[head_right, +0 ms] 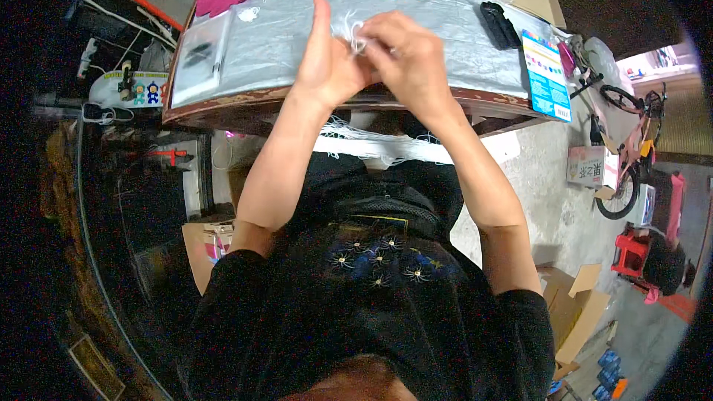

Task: Sorting and stacking various colored plastic sheets on a workbench.

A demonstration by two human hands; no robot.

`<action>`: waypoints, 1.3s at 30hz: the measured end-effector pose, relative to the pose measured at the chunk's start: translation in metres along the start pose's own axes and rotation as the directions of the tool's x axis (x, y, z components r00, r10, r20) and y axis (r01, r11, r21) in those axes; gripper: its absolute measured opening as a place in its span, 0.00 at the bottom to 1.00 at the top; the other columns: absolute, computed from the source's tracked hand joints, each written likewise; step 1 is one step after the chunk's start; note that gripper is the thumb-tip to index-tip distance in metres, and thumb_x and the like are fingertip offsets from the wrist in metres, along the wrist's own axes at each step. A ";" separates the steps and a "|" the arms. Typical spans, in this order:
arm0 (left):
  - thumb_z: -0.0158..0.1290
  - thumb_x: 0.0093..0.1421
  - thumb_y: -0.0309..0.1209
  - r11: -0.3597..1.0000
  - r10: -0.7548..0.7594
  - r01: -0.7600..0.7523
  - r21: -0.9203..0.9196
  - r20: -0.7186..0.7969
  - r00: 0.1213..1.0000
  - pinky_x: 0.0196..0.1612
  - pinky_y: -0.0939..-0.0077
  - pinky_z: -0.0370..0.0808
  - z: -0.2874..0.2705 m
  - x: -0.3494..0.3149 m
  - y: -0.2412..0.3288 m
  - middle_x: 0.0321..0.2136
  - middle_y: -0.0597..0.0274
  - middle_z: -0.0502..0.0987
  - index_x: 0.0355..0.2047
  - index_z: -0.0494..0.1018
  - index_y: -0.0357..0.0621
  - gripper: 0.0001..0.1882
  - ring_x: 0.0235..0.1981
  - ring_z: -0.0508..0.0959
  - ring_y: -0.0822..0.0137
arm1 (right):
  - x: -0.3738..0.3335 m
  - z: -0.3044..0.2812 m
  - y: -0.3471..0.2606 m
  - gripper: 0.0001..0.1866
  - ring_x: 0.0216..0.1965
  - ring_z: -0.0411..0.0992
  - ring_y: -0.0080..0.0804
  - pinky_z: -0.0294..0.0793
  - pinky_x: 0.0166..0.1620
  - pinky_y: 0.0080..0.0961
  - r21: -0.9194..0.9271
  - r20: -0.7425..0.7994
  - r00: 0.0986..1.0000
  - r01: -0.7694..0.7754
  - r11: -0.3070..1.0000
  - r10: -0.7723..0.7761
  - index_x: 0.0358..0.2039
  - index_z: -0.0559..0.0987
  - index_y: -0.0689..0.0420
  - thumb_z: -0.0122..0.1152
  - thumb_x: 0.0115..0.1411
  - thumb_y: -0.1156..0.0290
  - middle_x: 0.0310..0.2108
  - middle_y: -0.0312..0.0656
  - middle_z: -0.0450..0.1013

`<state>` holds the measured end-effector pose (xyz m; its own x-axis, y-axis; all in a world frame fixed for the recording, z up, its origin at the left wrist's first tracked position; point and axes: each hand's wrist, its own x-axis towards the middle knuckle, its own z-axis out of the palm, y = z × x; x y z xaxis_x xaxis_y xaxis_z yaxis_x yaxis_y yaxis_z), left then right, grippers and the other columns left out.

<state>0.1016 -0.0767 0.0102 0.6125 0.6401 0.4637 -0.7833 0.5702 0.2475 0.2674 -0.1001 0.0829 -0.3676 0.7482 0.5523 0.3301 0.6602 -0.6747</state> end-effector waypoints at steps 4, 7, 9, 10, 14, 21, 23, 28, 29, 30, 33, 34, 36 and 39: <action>0.29 0.72 0.62 0.903 0.208 0.020 0.429 -0.477 0.854 0.65 0.52 0.70 0.055 0.030 -0.021 0.64 0.42 0.66 0.65 0.60 0.33 0.42 0.65 0.67 0.52 | -0.015 0.002 -0.016 0.11 0.38 0.76 0.24 0.78 0.42 0.25 -0.018 0.066 0.998 -0.004 1.000 0.005 0.41 0.82 0.65 0.66 0.56 0.83 0.39 0.40 0.78; 0.28 0.72 0.62 0.814 0.255 0.029 0.580 -0.402 0.879 0.65 0.54 0.70 0.060 0.029 -0.028 0.64 0.39 0.66 0.65 0.59 0.32 0.43 0.65 0.67 0.51 | -0.009 0.001 -0.027 0.11 0.38 0.75 0.23 0.78 0.42 0.24 0.131 0.073 0.982 -0.183 0.974 0.174 0.41 0.82 0.63 0.67 0.56 0.83 0.41 0.39 0.77; 0.28 0.71 0.63 0.818 0.261 0.029 0.575 -0.416 0.871 0.65 0.54 0.70 0.063 0.027 -0.027 0.63 0.38 0.66 0.65 0.59 0.32 0.44 0.65 0.67 0.51 | -0.005 0.000 -0.032 0.11 0.39 0.75 0.21 0.78 0.43 0.23 0.230 0.085 0.929 -0.369 0.900 0.359 0.40 0.83 0.62 0.68 0.55 0.83 0.43 0.39 0.77; 0.28 0.71 0.63 0.821 0.269 0.027 0.570 -0.429 0.862 0.65 0.55 0.70 0.065 0.026 -0.026 0.63 0.37 0.66 0.65 0.58 0.32 0.44 0.65 0.67 0.51 | -0.005 0.002 -0.031 0.11 0.39 0.75 0.21 0.78 0.43 0.23 0.231 0.085 0.930 -0.369 0.900 0.359 0.40 0.83 0.62 0.68 0.55 0.83 0.43 0.39 0.77; 0.29 0.70 0.65 0.846 0.277 0.037 0.533 -0.497 0.822 0.65 0.55 0.70 0.074 0.027 -0.027 0.64 0.36 0.65 0.66 0.56 0.31 0.46 0.65 0.67 0.50 | -0.014 0.011 -0.021 0.10 0.40 0.75 0.20 0.78 0.41 0.21 0.285 -0.063 0.976 -0.185 0.941 0.211 0.38 0.82 0.63 0.68 0.54 0.84 0.43 0.38 0.77; 0.36 0.65 0.70 0.959 0.198 -0.042 0.280 -0.554 0.808 0.63 0.56 0.71 0.076 0.015 -0.026 0.62 0.38 0.67 0.68 0.53 0.32 0.51 0.61 0.72 0.51 | -0.008 0.008 -0.014 0.06 0.39 0.77 0.30 0.78 0.42 0.26 -0.189 -0.120 0.945 0.280 0.941 -0.305 0.35 0.82 0.63 0.67 0.55 0.82 0.42 0.44 0.77; 0.32 0.69 0.65 0.977 0.127 -0.014 0.214 -0.524 0.842 0.65 0.54 0.69 0.083 0.021 -0.026 0.63 0.38 0.66 0.67 0.56 0.32 0.46 0.62 0.70 0.51 | -0.008 0.007 -0.015 0.06 0.38 0.78 0.35 0.79 0.40 0.27 -0.235 -0.051 0.934 0.334 0.913 -0.355 0.36 0.82 0.64 0.65 0.56 0.83 0.41 0.45 0.77; 0.35 0.71 0.61 0.868 0.343 -0.081 0.490 -0.473 0.811 0.66 0.56 0.68 0.068 0.022 -0.027 0.61 0.42 0.69 0.68 0.56 0.33 0.42 0.61 0.70 0.52 | -0.012 -0.017 -0.031 0.11 0.50 0.75 0.44 0.73 0.52 0.34 -0.099 0.147 0.959 0.258 0.961 -0.243 0.44 0.81 0.62 0.59 0.62 0.77 0.50 0.47 0.75; 0.37 0.72 0.58 0.854 0.383 -0.113 0.508 -0.466 0.798 0.66 0.56 0.68 0.066 0.021 -0.025 0.62 0.43 0.68 0.68 0.56 0.34 0.40 0.63 0.69 0.52 | -0.010 -0.023 -0.035 0.12 0.57 0.73 0.44 0.70 0.60 0.36 0.003 0.190 0.971 0.146 0.989 -0.144 0.48 0.81 0.61 0.58 0.64 0.75 0.55 0.47 0.75; 0.38 0.73 0.54 0.838 0.423 -0.144 0.527 -0.458 0.782 0.66 0.56 0.68 0.065 0.019 -0.023 0.63 0.45 0.68 0.68 0.55 0.35 0.37 0.64 0.68 0.53 | -0.004 -0.022 -0.038 0.12 0.57 0.73 0.44 0.70 0.60 0.36 0.006 0.191 0.971 0.147 0.989 -0.145 0.48 0.81 0.61 0.58 0.64 0.75 0.55 0.47 0.75; 0.40 0.75 0.50 0.810 0.428 -0.085 0.580 -0.487 0.761 0.66 0.58 0.66 0.073 0.025 -0.034 0.64 0.48 0.67 0.70 0.54 0.38 0.34 0.67 0.65 0.54 | 0.017 -0.016 -0.046 0.17 0.61 0.71 0.43 0.68 0.63 0.36 0.124 -0.296 0.955 0.044 0.991 -0.006 0.56 0.75 0.64 0.54 0.70 0.72 0.61 0.50 0.70; 0.39 0.75 0.50 0.786 0.414 -0.004 0.618 -0.521 0.746 0.66 0.60 0.65 0.080 0.029 -0.040 0.65 0.50 0.65 0.70 0.54 0.41 0.33 0.68 0.64 0.54 | 0.023 -0.012 -0.039 0.17 0.61 0.71 0.43 0.68 0.63 0.36 0.117 -0.305 0.952 0.040 0.992 -0.002 0.56 0.75 0.64 0.54 0.70 0.72 0.61 0.50 0.70; 0.38 0.75 0.50 0.757 0.396 0.082 0.648 -0.555 0.732 0.67 0.61 0.64 0.083 0.034 -0.051 0.67 0.52 0.64 0.71 0.53 0.44 0.32 0.69 0.62 0.54 | 0.039 0.004 -0.017 0.27 0.68 0.60 0.48 0.52 0.69 0.42 -0.077 -0.229 0.971 0.057 0.995 -0.074 0.64 0.68 0.62 0.42 0.73 0.57 0.66 0.53 0.64; 0.36 0.75 0.53 0.770 0.434 -0.119 0.627 -0.376 0.819 0.67 0.66 0.61 0.073 0.031 -0.062 0.70 0.60 0.59 0.73 0.50 0.54 0.32 0.71 0.57 0.57 | 0.033 0.023 -0.016 0.34 0.72 0.53 0.50 0.40 0.73 0.45 -0.132 -0.149 0.982 0.097 0.986 -0.117 0.69 0.62 0.61 0.35 0.75 0.47 0.69 0.55 0.59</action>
<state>0.1612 -0.1299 0.0716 0.2019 0.9651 0.1670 -0.7424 0.0396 0.6687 0.2302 -0.0873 0.1006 -0.2699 0.6676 0.6939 0.4051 0.7325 -0.5471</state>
